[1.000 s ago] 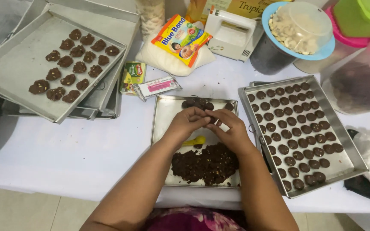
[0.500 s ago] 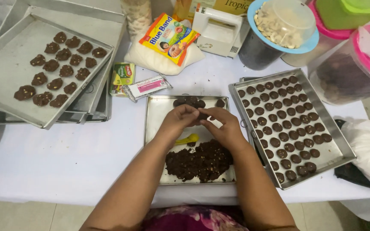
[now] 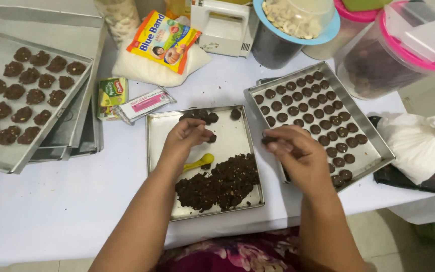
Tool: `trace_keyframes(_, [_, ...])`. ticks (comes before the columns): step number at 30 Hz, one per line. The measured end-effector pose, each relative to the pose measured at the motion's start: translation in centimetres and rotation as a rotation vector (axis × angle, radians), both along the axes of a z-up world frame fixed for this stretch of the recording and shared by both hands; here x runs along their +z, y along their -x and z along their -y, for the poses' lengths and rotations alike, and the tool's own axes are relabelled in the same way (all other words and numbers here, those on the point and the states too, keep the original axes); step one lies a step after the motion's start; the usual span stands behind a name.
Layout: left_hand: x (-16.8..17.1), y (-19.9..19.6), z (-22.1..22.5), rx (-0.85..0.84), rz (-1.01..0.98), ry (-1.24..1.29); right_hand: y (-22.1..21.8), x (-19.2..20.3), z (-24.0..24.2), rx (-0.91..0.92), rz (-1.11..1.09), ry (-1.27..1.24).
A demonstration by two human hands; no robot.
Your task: Shaping chocolate dough into small balls and placing them in a baking tray
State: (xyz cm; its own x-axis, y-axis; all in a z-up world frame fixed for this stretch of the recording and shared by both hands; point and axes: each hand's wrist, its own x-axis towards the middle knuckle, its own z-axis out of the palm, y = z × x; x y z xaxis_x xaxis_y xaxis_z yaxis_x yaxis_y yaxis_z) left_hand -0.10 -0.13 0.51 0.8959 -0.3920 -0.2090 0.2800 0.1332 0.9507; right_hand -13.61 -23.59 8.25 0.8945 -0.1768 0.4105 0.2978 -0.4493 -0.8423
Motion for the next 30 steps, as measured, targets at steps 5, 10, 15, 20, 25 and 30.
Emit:
trace_keyframes(5, [0.3,-0.1,0.0,-0.004,-0.013,-0.002,3.4,3.8,6.1,-0.499,-0.274,-0.091])
trace_keyframes(10, [-0.3,-0.3,0.0,0.003,-0.035,0.03,7.1,-1.3,19.4,-0.749,-0.371,0.283])
trace_keyframes(15, [-0.2,-0.3,0.0,0.0,-0.029,-0.007,7.2,-1.8,21.3,-0.808,-0.867,0.242])
trace_keyframes(20, [-0.8,-0.4,0.2,0.005,-0.035,0.017,6.5,-3.1,22.1,-0.741,-1.007,0.426])
trace_keyframes(25, [-1.0,-0.4,0.2,0.003,-0.028,0.011,6.0,-2.3,21.1,-0.761,-1.034,0.418])
trace_keyframes(30, [-1.6,-0.7,0.2,0.013,-0.031,0.03,5.6,-3.9,22.8,-0.772,-1.177,0.496])
